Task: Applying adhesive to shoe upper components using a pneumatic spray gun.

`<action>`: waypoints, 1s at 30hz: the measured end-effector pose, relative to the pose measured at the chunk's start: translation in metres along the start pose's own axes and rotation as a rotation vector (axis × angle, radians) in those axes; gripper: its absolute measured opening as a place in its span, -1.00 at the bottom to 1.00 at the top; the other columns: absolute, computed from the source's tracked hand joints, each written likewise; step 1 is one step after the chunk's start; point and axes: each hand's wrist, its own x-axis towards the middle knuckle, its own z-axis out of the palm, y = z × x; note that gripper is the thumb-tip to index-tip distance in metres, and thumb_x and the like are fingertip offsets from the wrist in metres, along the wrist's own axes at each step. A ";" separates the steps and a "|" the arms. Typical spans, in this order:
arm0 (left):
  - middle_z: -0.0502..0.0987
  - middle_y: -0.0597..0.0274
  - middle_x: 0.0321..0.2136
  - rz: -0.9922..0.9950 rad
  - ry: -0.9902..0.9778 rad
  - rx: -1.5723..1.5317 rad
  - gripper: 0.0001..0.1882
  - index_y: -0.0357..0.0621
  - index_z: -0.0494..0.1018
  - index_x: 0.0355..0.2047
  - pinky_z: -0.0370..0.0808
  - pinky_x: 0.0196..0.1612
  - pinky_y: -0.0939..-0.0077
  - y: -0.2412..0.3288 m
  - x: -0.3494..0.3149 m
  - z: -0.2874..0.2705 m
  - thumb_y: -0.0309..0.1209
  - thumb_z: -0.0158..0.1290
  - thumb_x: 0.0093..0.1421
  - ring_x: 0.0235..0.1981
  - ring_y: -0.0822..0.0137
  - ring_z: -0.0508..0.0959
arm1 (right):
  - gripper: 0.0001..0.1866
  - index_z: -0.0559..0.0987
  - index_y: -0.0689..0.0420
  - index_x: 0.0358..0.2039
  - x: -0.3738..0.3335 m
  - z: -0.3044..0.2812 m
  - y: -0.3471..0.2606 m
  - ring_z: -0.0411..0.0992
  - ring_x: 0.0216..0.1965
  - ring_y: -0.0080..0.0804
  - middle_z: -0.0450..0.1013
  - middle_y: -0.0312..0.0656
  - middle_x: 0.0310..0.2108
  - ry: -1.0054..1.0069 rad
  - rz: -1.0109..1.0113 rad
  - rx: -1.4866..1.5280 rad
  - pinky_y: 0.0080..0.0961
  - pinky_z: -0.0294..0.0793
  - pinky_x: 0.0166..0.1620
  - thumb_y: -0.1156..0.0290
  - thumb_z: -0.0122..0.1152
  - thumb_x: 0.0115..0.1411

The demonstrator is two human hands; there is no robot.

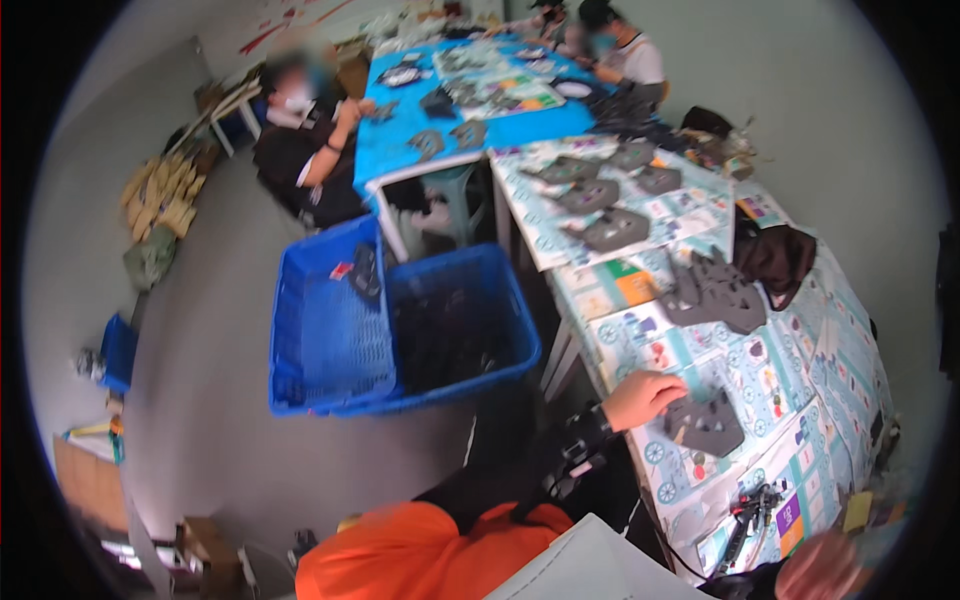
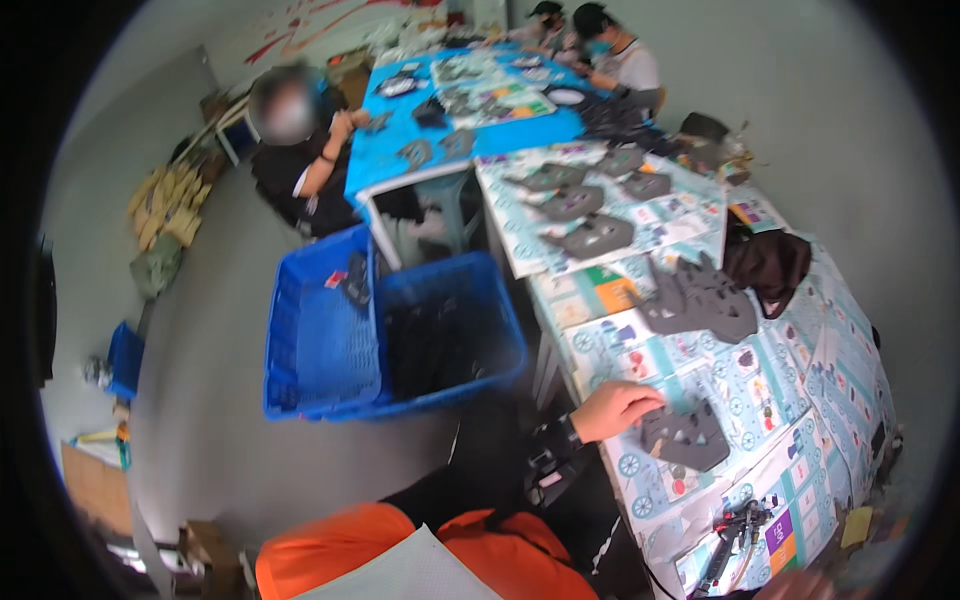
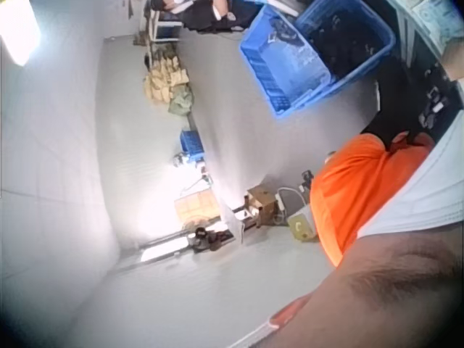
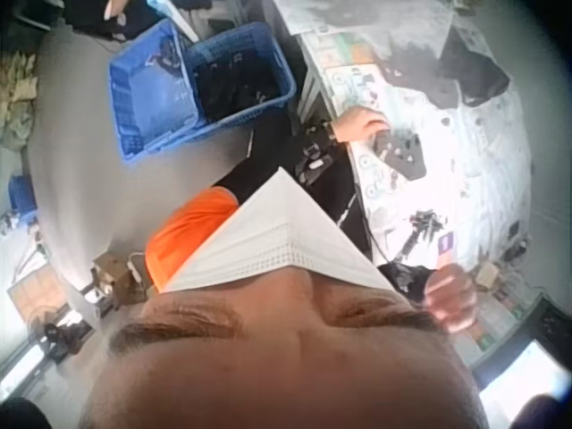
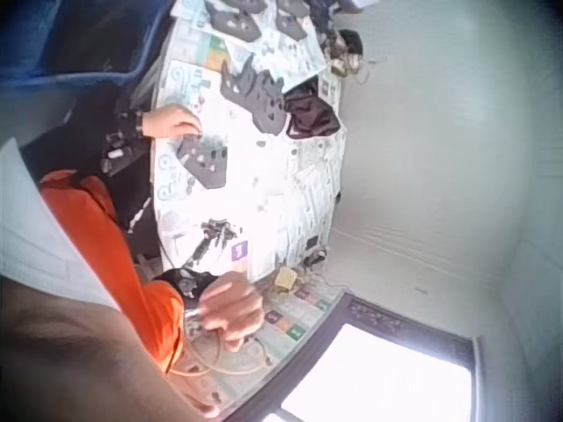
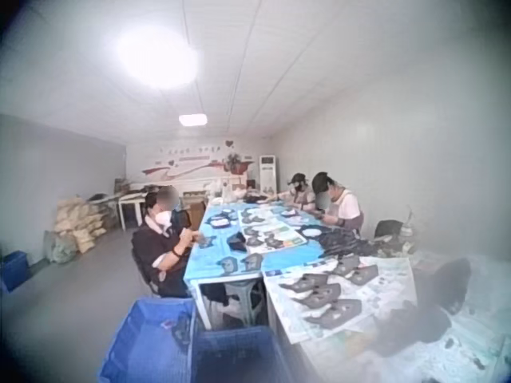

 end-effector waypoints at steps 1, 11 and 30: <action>0.63 0.14 -0.44 -0.079 -0.063 -0.246 -0.84 -0.23 0.57 -0.19 0.51 -0.40 0.48 0.003 -0.001 -0.001 -0.41 0.08 0.32 -0.51 0.32 0.64 | -0.63 0.44 0.27 0.11 0.004 0.008 -0.008 0.32 0.14 -0.26 0.38 -0.01 0.10 -0.120 0.082 -0.062 -0.32 0.23 0.23 0.42 0.04 0.32; 0.60 0.36 -0.38 -0.342 -0.077 -0.599 -0.83 -0.23 0.55 -0.17 0.52 -0.41 0.65 0.014 -0.007 0.030 -0.40 0.06 0.37 -0.44 0.58 0.57 | -0.57 0.45 0.26 0.06 -0.113 -0.044 0.080 0.44 -0.03 0.12 0.45 0.07 -0.01 0.053 0.929 -0.984 -0.18 0.40 0.09 0.38 0.28 0.22; 0.46 0.28 -0.55 0.164 0.040 0.445 -0.89 -0.13 0.46 -0.42 0.34 -0.20 0.35 -0.010 -0.002 0.021 -0.39 0.13 0.17 -0.40 0.24 0.46 | -0.11 0.49 0.34 0.03 -0.174 -0.066 0.154 0.50 -0.07 0.00 0.54 0.12 -0.11 -0.264 1.244 -1.315 -0.18 0.45 0.05 -0.24 0.40 -0.01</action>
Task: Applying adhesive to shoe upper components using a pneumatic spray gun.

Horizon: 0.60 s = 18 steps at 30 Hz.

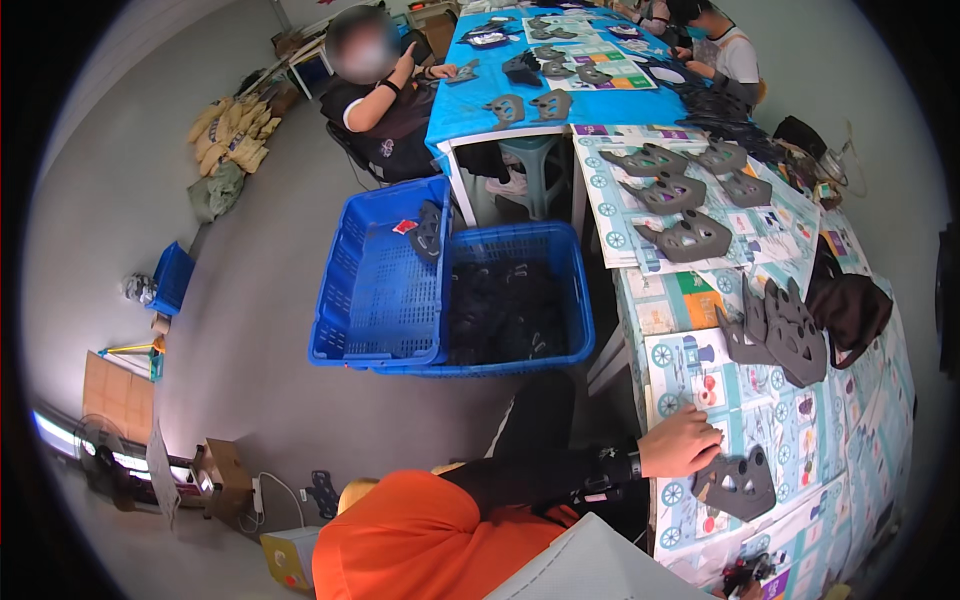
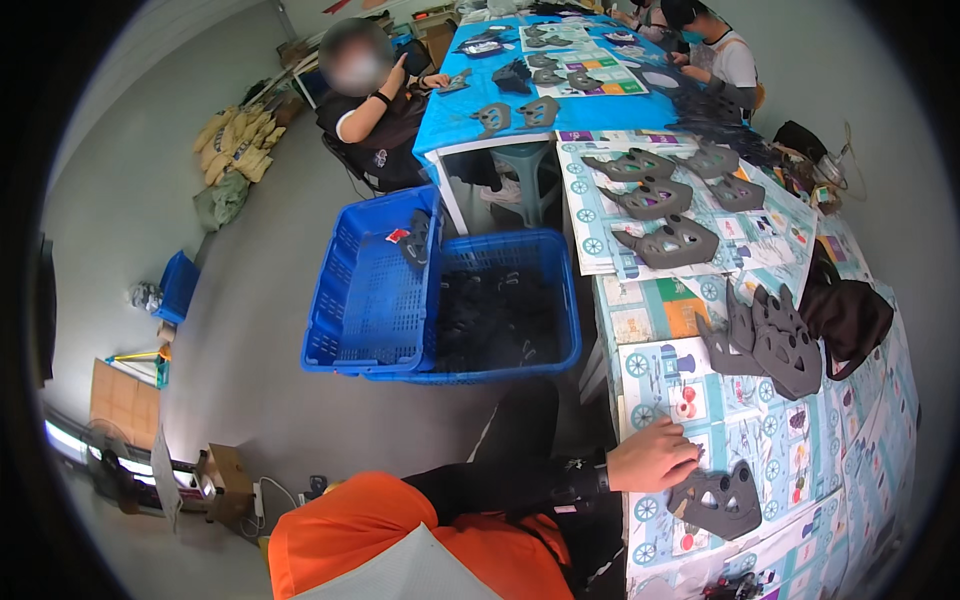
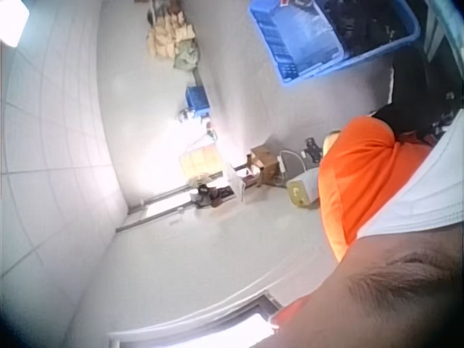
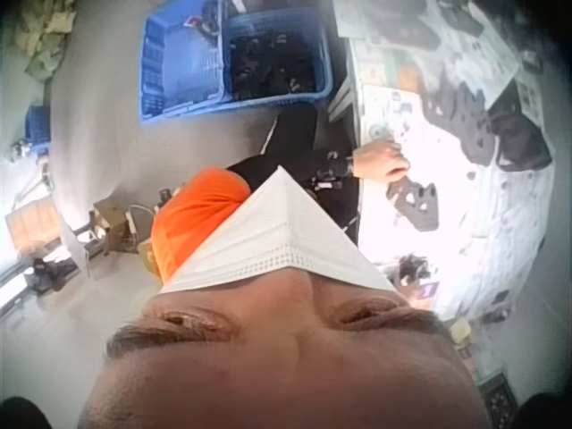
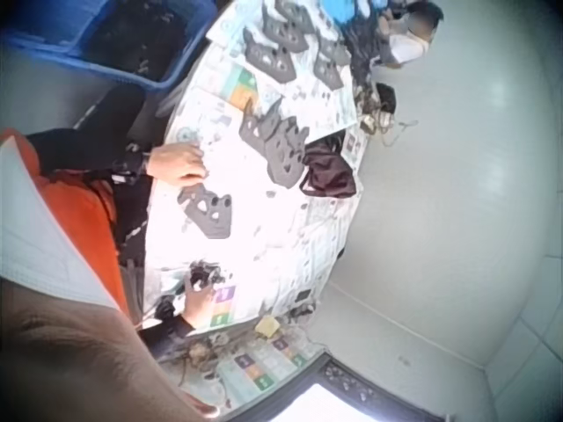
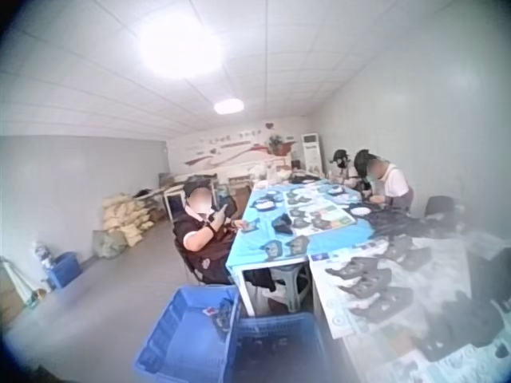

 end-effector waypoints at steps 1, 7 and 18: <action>0.46 0.28 -0.54 -0.004 0.000 0.001 -0.89 -0.13 0.46 -0.42 0.33 -0.20 0.35 0.001 0.000 0.000 -0.39 0.14 0.17 -0.39 0.24 0.46 | -0.08 0.49 0.34 0.04 0.001 0.007 0.006 0.50 -0.05 0.00 0.54 0.13 -0.09 0.031 -0.003 -0.057 -0.19 0.45 0.07 -0.28 0.39 -0.02; 0.47 0.29 -0.54 -0.009 -0.003 0.001 -0.89 -0.13 0.47 -0.42 0.32 -0.19 0.36 -0.001 -0.001 0.001 -0.39 0.14 0.16 -0.38 0.26 0.45 | -0.01 0.49 0.38 0.04 0.017 0.026 0.031 0.49 -0.01 0.06 0.54 0.20 -0.09 -0.026 0.007 -0.021 -0.17 0.47 0.04 -0.29 0.43 -0.10; 0.43 0.22 -0.56 -0.009 -0.047 -0.062 -0.88 -0.12 0.46 -0.43 0.31 -0.22 0.31 -0.001 0.000 0.000 -0.38 0.13 0.18 -0.41 0.19 0.45 | -0.03 0.51 0.44 -0.14 0.029 0.046 0.050 0.52 -0.13 0.19 0.54 0.26 -0.22 -0.109 -0.018 -0.017 -0.07 0.49 -0.07 -0.32 0.46 -0.17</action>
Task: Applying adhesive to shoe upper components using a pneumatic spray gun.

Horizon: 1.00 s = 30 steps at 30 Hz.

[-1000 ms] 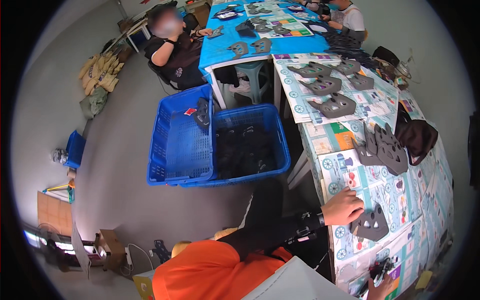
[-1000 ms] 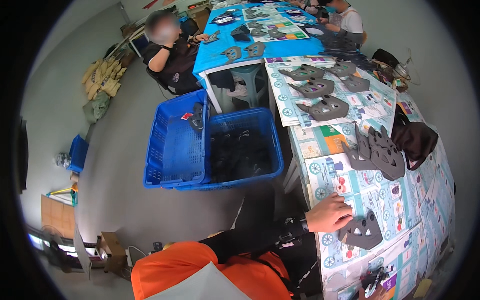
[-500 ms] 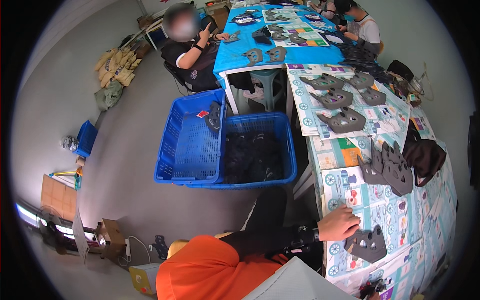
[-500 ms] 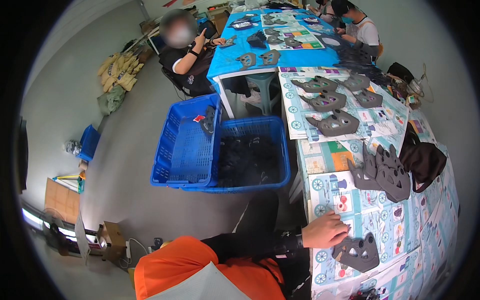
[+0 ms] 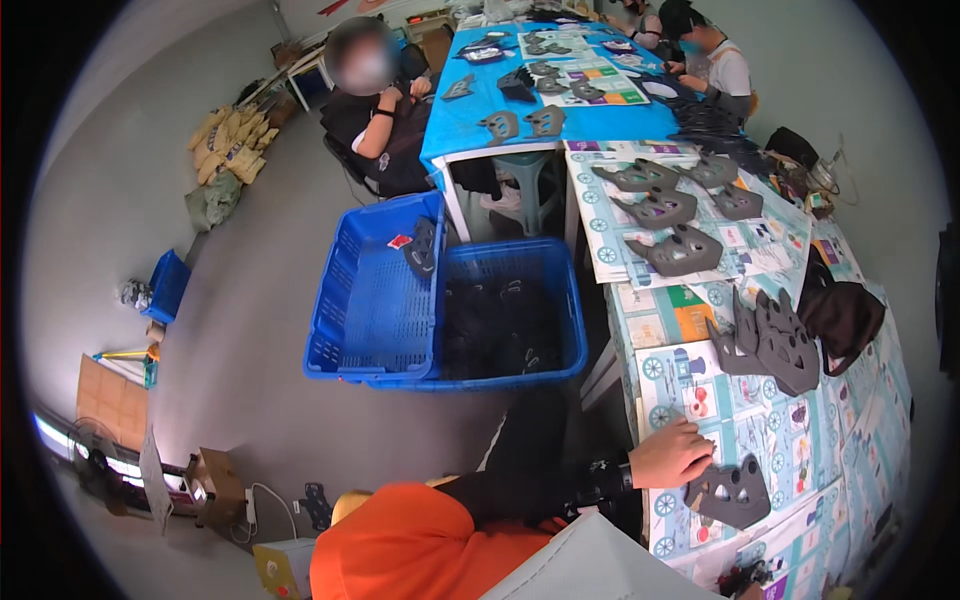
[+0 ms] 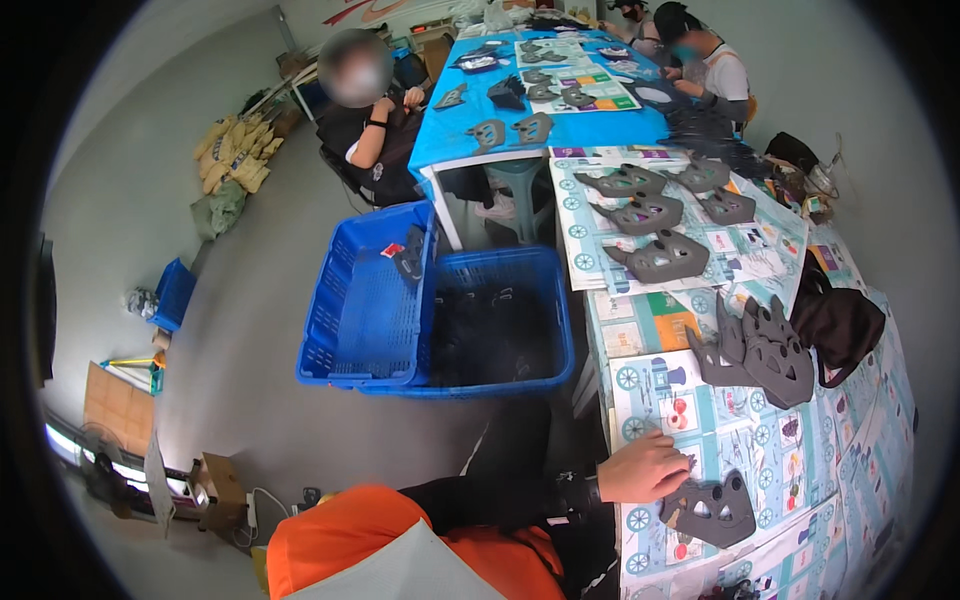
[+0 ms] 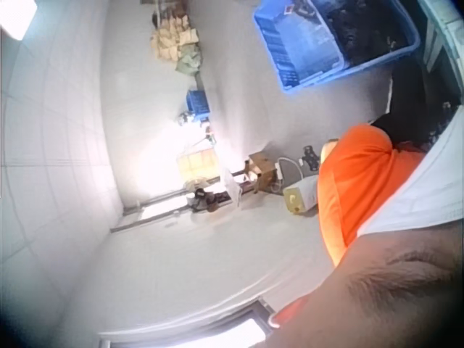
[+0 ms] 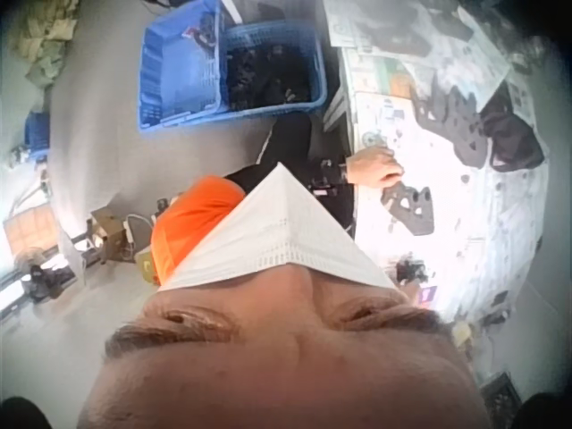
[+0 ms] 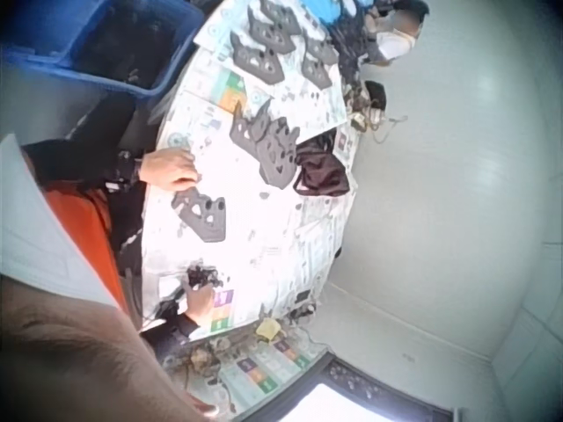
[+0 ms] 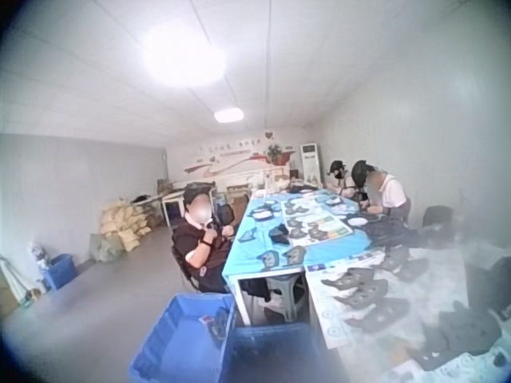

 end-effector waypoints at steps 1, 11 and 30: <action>0.43 0.22 -0.56 0.002 0.039 0.019 -0.88 -0.12 0.46 -0.43 0.31 -0.22 0.31 -0.001 0.001 0.000 -0.38 0.13 0.18 -0.41 0.19 0.45 | -0.02 0.50 0.45 -0.15 0.002 0.002 -0.001 0.52 -0.13 0.19 0.54 0.27 -0.23 0.011 0.010 -0.001 -0.06 0.49 -0.07 -0.33 0.45 -0.18; 0.43 0.16 -0.55 0.022 0.024 -0.004 -0.89 -0.14 0.43 -0.44 0.35 -0.19 0.28 0.005 0.000 0.000 -0.40 0.10 0.19 -0.39 0.15 0.47 | 0.03 0.51 0.45 -0.16 0.012 0.004 -0.012 0.51 -0.12 0.19 0.53 0.29 -0.21 0.402 -0.189 -0.126 -0.04 0.50 -0.08 -0.41 0.40 -0.19; 0.52 0.19 -0.52 -0.014 -0.058 -0.058 -0.88 -0.13 0.47 -0.37 0.42 -0.28 0.25 -0.002 -0.002 0.001 -0.37 0.09 0.27 -0.43 0.11 0.55 | -0.19 0.51 0.38 -0.07 -0.010 -0.023 -0.022 0.51 -0.13 0.02 0.55 0.12 -0.19 0.074 -0.046 0.204 -0.17 0.44 -0.04 -0.12 0.49 -0.05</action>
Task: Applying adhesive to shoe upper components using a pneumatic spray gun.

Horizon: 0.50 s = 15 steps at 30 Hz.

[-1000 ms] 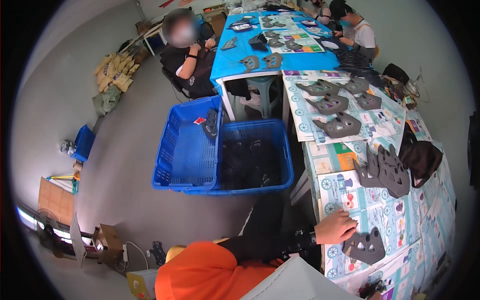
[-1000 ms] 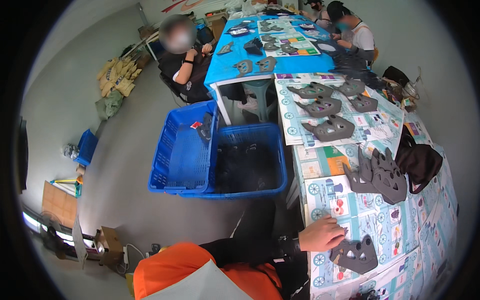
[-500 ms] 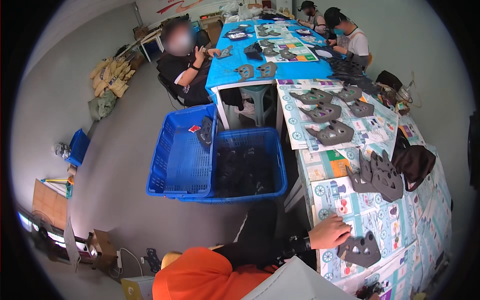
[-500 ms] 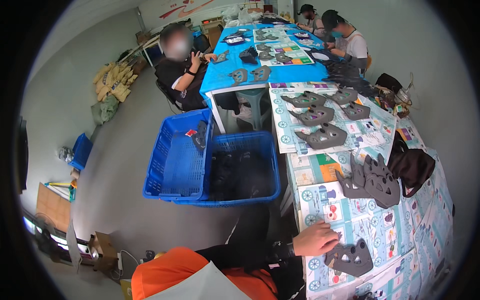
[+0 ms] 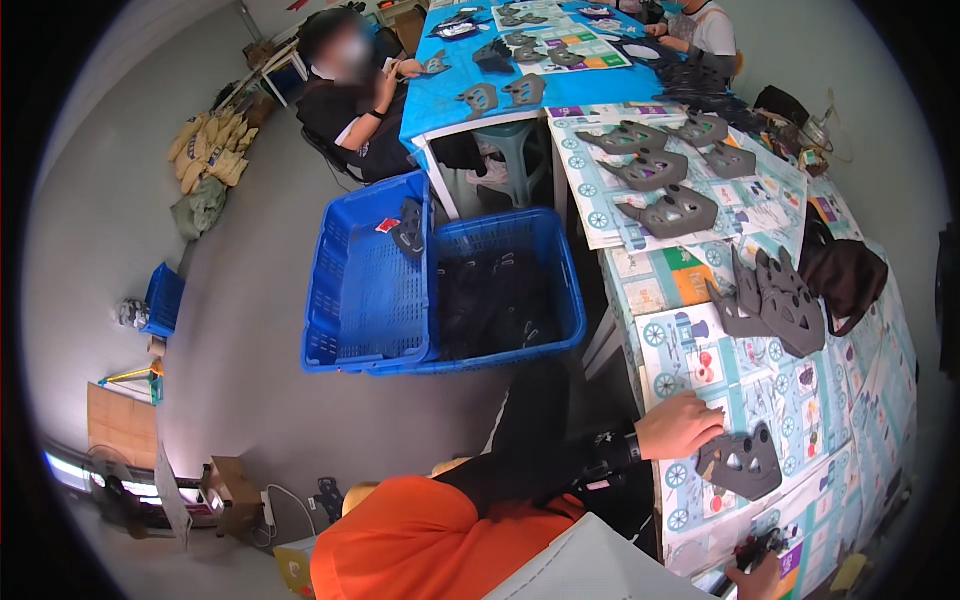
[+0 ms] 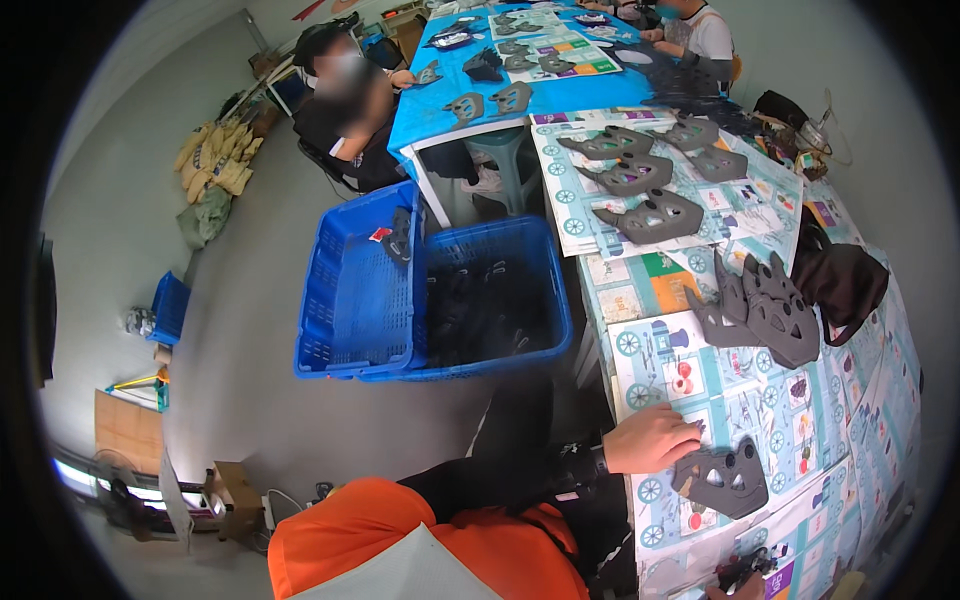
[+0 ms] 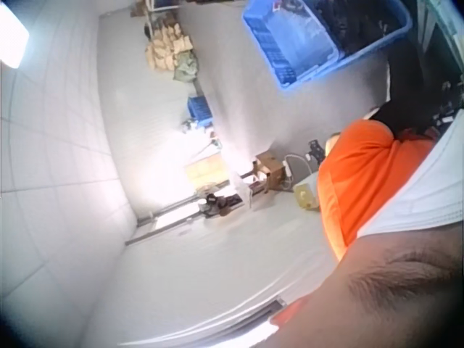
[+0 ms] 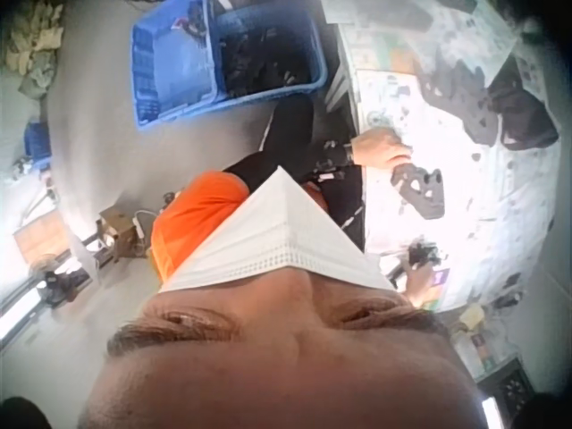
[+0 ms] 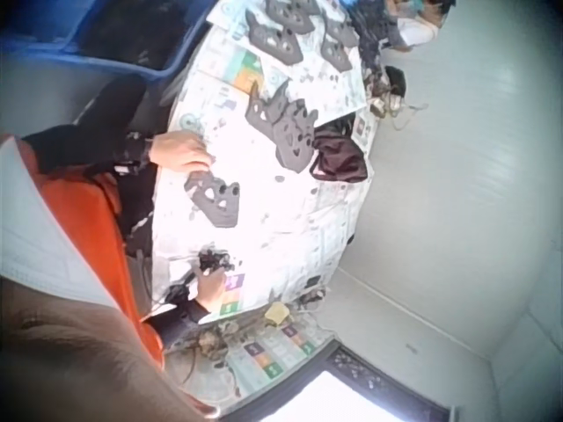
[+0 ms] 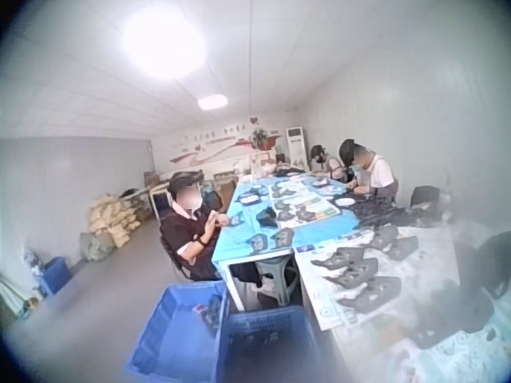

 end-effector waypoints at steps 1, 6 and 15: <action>0.52 0.19 -0.52 -0.032 0.003 0.018 -0.88 -0.13 0.47 -0.37 0.42 -0.28 0.25 0.001 0.001 -0.002 -0.37 0.09 0.27 -0.43 0.11 0.55 | -0.22 0.51 0.37 -0.08 0.001 0.003 0.000 0.52 -0.11 0.00 0.56 0.10 -0.17 0.078 -0.053 0.092 -0.20 0.45 -0.02 -0.10 0.49 -0.03; 0.62 0.35 -0.30 -0.395 -0.167 -0.810 -0.84 -0.18 0.53 -0.10 0.55 -0.30 0.60 0.013 0.013 -0.015 -0.46 0.08 0.34 -0.33 0.53 0.61 | -0.36 0.36 0.35 0.10 0.000 0.006 -0.011 0.45 -0.03 0.01 0.46 0.08 -0.04 0.111 -0.006 0.343 -0.23 0.40 0.11 0.35 0.32 0.04; 0.54 0.25 -0.56 -0.345 -0.055 -0.459 -0.90 -0.18 0.51 -0.32 0.44 -0.43 0.47 0.018 0.011 0.015 -0.42 0.15 0.27 -0.56 0.35 0.51 | -0.41 0.48 0.38 -0.03 -0.050 -0.073 -0.084 0.51 -0.19 -0.34 0.55 -0.03 -0.24 0.363 0.213 1.305 -0.52 0.52 -0.35 0.66 -0.12 -0.19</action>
